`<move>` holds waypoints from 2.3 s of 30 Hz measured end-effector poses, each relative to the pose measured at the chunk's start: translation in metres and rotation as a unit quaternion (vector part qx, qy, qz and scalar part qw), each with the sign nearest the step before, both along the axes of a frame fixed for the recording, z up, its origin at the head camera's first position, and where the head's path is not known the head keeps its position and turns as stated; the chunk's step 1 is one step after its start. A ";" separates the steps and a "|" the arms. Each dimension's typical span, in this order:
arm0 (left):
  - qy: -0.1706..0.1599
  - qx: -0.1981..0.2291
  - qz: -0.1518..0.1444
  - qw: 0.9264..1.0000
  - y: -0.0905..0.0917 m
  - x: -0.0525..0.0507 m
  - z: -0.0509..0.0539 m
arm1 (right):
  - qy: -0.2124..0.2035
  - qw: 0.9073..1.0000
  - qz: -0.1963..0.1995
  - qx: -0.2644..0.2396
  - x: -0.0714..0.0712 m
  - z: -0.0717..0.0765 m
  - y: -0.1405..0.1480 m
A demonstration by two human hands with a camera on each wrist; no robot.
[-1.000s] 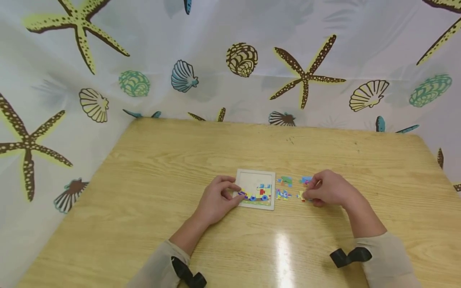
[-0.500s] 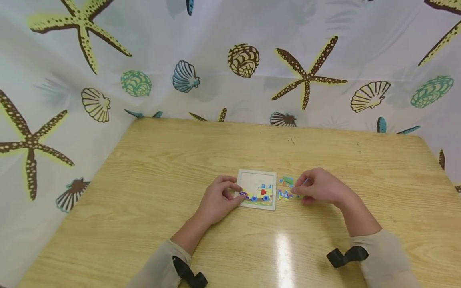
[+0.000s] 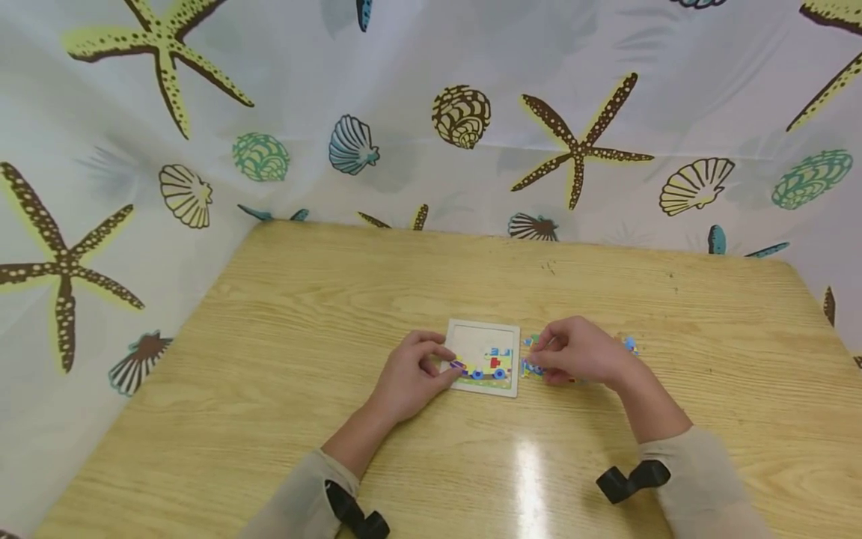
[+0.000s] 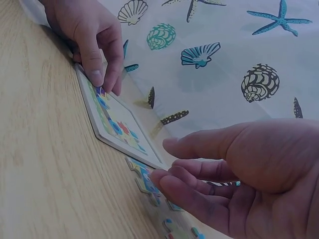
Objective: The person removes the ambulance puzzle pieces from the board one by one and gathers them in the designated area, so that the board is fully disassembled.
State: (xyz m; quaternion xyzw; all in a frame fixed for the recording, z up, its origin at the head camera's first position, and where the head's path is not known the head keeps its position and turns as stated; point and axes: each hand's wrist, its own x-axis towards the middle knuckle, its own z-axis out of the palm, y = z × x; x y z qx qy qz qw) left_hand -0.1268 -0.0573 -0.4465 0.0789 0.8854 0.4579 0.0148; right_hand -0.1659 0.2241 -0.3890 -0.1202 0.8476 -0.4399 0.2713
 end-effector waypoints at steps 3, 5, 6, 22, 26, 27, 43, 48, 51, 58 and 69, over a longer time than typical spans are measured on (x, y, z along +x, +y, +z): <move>-0.001 -0.003 0.001 1.000 0.000 0.000 0.000 | -0.003 1.000 -0.002 -0.003 -0.001 -0.002 -0.005; -0.002 -0.004 0.001 1.000 0.000 0.000 0.000 | -0.010 1.000 -0.007 -0.008 -0.002 -0.004 -0.009; -0.002 -0.004 0.000 1.000 0.000 0.000 0.000 | -0.012 1.000 -0.009 -0.009 -0.002 -0.004 -0.010; 0.000 0.002 -0.001 1.000 0.001 0.000 0.003 | 0.008 1.000 -0.011 0.026 0.003 -0.007 -0.037; -0.001 0.004 0.001 1.000 0.000 0.000 0.005 | 0.019 0.999 -0.003 0.030 0.003 -0.007 -0.038; -0.001 0.004 0.001 1.000 0.000 0.000 0.005 | 0.021 0.999 -0.002 0.031 0.003 -0.007 -0.038; 0.001 0.004 0.000 1.000 0.000 0.001 0.000 | 0.061 0.997 -0.040 0.040 0.008 -0.008 -0.042; 0.002 0.007 0.000 1.000 0.000 0.001 0.001 | 0.048 0.997 -0.056 0.012 0.010 -0.008 -0.041; 0.005 0.009 -0.003 1.000 0.000 0.001 0.002 | 0.026 0.998 -0.062 -0.016 0.011 -0.008 -0.038; 0.002 0.008 -0.001 1.000 0.001 0.001 0.001 | -0.006 0.996 -0.060 -0.069 0.011 -0.006 -0.030; 0.004 0.016 -0.001 1.000 0.000 0.000 0.003 | 0.006 0.997 -0.035 -0.074 0.005 0.003 -0.009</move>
